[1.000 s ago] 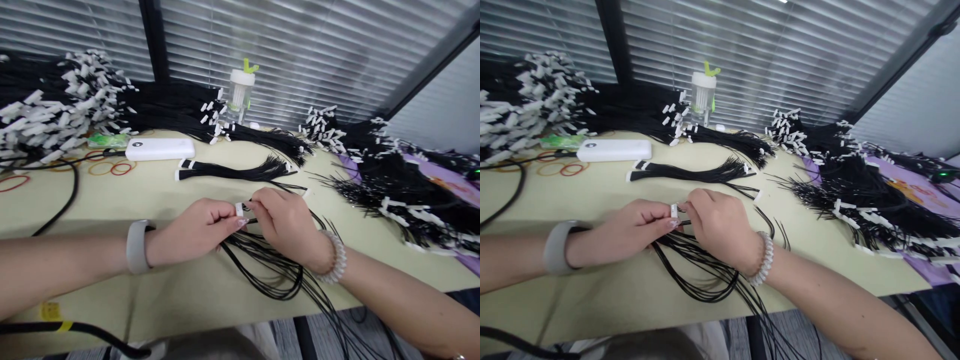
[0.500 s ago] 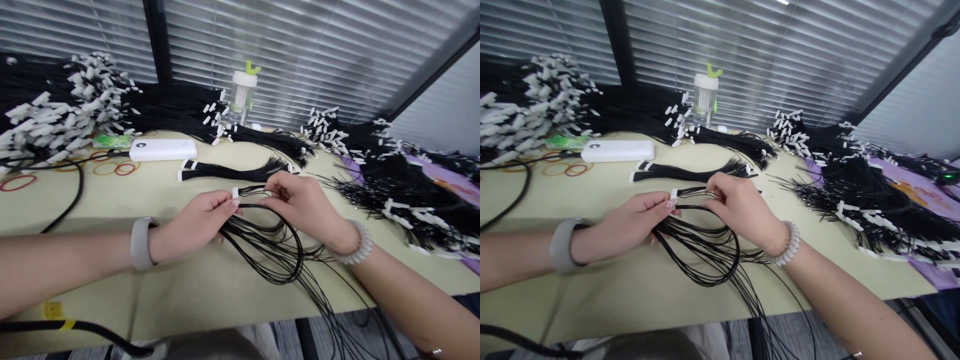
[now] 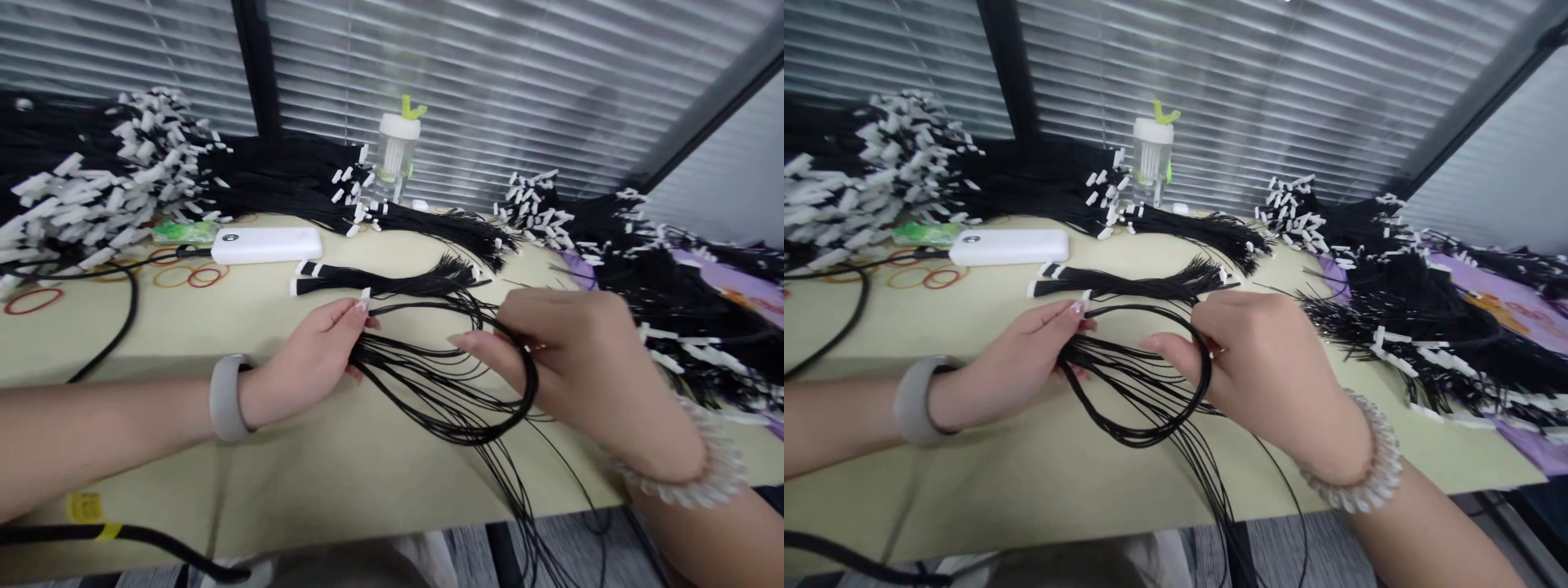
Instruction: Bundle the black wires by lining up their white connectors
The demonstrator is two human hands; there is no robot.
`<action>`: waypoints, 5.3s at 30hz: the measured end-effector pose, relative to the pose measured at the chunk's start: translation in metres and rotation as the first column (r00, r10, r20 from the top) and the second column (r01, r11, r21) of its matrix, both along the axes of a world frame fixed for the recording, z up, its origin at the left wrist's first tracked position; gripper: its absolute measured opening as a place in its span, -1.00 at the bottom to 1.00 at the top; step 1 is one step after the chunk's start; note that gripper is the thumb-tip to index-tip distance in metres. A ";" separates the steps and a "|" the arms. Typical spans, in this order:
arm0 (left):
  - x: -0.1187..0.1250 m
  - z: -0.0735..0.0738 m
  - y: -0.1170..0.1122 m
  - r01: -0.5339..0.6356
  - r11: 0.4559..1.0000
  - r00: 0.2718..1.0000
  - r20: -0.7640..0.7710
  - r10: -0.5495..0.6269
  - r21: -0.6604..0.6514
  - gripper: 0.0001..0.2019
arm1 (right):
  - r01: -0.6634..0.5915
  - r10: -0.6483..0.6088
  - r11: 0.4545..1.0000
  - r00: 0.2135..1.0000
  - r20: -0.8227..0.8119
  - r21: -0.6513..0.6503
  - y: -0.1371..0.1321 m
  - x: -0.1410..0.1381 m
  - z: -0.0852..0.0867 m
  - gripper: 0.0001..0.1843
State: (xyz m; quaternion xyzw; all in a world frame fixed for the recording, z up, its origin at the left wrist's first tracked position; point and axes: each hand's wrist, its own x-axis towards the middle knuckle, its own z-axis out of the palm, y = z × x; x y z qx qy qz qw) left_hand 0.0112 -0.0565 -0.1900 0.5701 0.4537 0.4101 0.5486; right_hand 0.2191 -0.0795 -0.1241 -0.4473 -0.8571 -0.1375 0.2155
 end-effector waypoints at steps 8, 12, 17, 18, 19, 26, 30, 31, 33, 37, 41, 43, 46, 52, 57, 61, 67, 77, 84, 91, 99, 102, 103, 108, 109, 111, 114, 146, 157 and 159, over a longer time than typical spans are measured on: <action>-0.001 0.001 -0.003 -0.032 0.999 0.996 -0.078 0.034 0.020 -0.67 | -0.044 0.178 0.805 0.969 0.169 -0.591 0.015 0.010 -0.010 -0.54; -0.002 -0.001 -0.005 -0.028 0.995 0.991 -0.130 0.039 0.091 -0.69 | -0.166 0.228 0.679 0.974 -0.010 -0.715 0.010 0.001 -0.014 -0.62; -0.002 0.000 -0.008 0.001 0.984 0.984 -0.175 0.032 0.180 -0.71 | -0.252 0.195 0.698 0.968 -0.160 -0.670 0.008 -0.015 -0.030 -0.66; -0.002 0.000 -0.009 0.007 0.982 0.983 -0.182 0.028 0.188 -0.70 | -0.265 0.192 0.704 0.964 -0.182 -0.659 0.008 -0.018 -0.034 -0.67; -0.002 0.000 -0.010 0.010 0.981 0.981 -0.190 0.028 0.193 -0.70 | -0.277 0.185 0.707 0.960 -0.209 -0.650 0.009 -0.021 -0.039 -0.69; -0.002 0.003 -0.013 0.054 0.984 0.982 -0.186 -0.022 0.169 -0.71 | -0.309 0.068 0.730 0.920 -0.385 -0.609 0.008 -0.034 -0.057 -0.78; -0.003 0.003 -0.013 0.077 0.984 0.979 -0.201 -0.044 0.160 -0.72 | -0.342 0.194 0.737 0.933 -0.303 -0.582 0.007 -0.034 -0.049 -0.74; -0.003 0.002 -0.013 0.080 0.984 0.977 -0.206 -0.046 0.160 -0.72 | -0.346 0.215 0.745 0.934 -0.286 -0.570 0.007 -0.034 -0.048 -0.73; -0.004 0.002 -0.013 0.086 0.984 0.976 -0.211 -0.051 0.158 -0.71 | -0.339 0.235 0.777 0.938 -0.255 -0.530 0.007 -0.035 -0.048 -0.73; -0.002 0.003 -0.011 0.086 0.987 0.979 -0.195 -0.058 0.134 -0.71 | -0.303 0.260 0.864 0.953 -0.159 -0.403 0.007 -0.037 -0.053 -0.78; 0.000 0.004 -0.007 0.036 0.996 0.989 -0.148 -0.022 0.088 -0.69 | -0.277 0.260 0.881 0.961 -0.097 -0.383 0.010 -0.028 -0.047 -0.84; 0.001 0.005 -0.005 0.008 0.999 0.993 -0.119 -0.002 0.052 -0.67 | -0.270 0.277 0.828 0.959 -0.060 -0.490 0.013 -0.017 -0.036 -0.87; 0.001 0.007 -0.003 -0.009 1.000 0.996 -0.084 0.011 0.021 -0.68 | -0.190 0.237 0.761 0.971 -0.007 -0.620 0.021 0.004 -0.017 -0.89; 0.001 0.008 -0.003 -0.017 1.000 0.998 -0.064 0.016 -0.008 -0.69 | 0.079 -0.146 0.937 0.974 -0.174 -0.341 0.044 0.036 -0.001 -0.91; 0.000 0.004 -0.003 -0.010 1.000 0.998 -0.056 0.010 0.014 -0.68 | 0.265 -0.279 0.959 0.830 -0.483 -0.097 0.061 0.059 -0.003 -0.82; 0.000 0.004 -0.003 0.001 1.000 0.997 -0.079 0.000 0.020 -0.67 | -0.013 -0.064 0.997 0.422 -0.904 -0.076 0.071 0.065 -0.001 -0.75; -0.002 0.004 -0.005 0.045 0.999 0.994 -0.096 -0.042 0.027 -0.66 | -0.225 -0.139 0.965 0.005 -0.990 -0.136 0.059 0.043 0.011 -0.83; -0.001 0.006 -0.006 0.054 0.998 0.992 -0.113 -0.049 0.041 -0.69 | -0.208 -0.022 0.975 0.285 -0.958 -0.085 0.040 0.029 0.005 -0.96; -0.001 0.003 -0.009 0.129 0.991 0.985 -0.123 -0.122 0.044 -0.69 | -0.141 0.048 0.981 0.843 -0.535 -0.134 0.013 -0.006 -0.016 -0.94; -0.003 0.009 -0.011 0.203 0.978 0.966 -0.172 -0.191 0.053 -0.70 | -0.116 0.095 0.992 0.952 -0.291 -0.056 0.011 -0.017 -0.033 -0.91; -0.003 0.009 -0.011 0.161 0.985 0.968 -0.205 -0.144 0.064 -0.68 | -0.181 0.236 0.965 0.915 -0.328 0.190 -0.009 -0.017 -0.018 -0.90; -0.002 0.009 -0.011 0.179 0.982 0.967 -0.198 -0.163 0.064 -0.68 | -0.194 0.206 0.979 0.933 -0.297 0.068 -0.011 -0.018 -0.018 -0.94; -0.002 0.010 -0.011 0.193 0.980 0.965 -0.191 -0.180 0.055 -0.69 | -0.193 0.188 0.981 0.943 -0.274 0.011 -0.009 -0.018 -0.021 -0.95; -0.003 0.010 -0.012 0.231 0.972 0.956 -0.199 -0.218 0.044 -0.71 | -0.154 0.145 0.987 0.971 -0.188 -0.036 0.005 -0.020 -0.035 -0.90; -0.003 0.010 -0.012 0.229 0.972 0.955 -0.205 -0.214 0.053 -0.71 | -0.156 0.149 0.987 0.973 -0.175 -0.028 0.007 -0.021 -0.037 -0.89; -0.004 0.010 -0.012 0.231 0.971 0.953 -0.214 -0.214 0.059 -0.71 | -0.159 0.158 0.987 0.976 -0.151 -0.001 0.007 -0.022 -0.040 -0.87; -0.004 0.010 -0.012 0.244 0.968 0.950 -0.213 -0.228 0.053 -0.71 | -0.150 0.154 0.988 0.981 -0.114 0.043 0.007 -0.024 -0.042 -0.84; -0.006 0.010 -0.007 0.335 0.937 0.881 -0.383 -0.277 0.095 -0.67 | -0.394 0.245 0.833 0.892 0.380 0.387 0.010 -0.028 -0.037 -0.84; -0.005 0.010 -0.006 0.335 0.940 0.894 -0.336 -0.295 0.069 -0.68 | -0.363 0.264 0.865 0.917 0.299 0.347 0.017 -0.028 -0.041 -0.84; -0.003 0.011 -0.007 0.280 0.959 0.922 -0.289 -0.258 0.037 -0.67 | -0.300 0.226 0.911 0.936 0.268 0.281 0.022 -0.025 -0.042 -0.83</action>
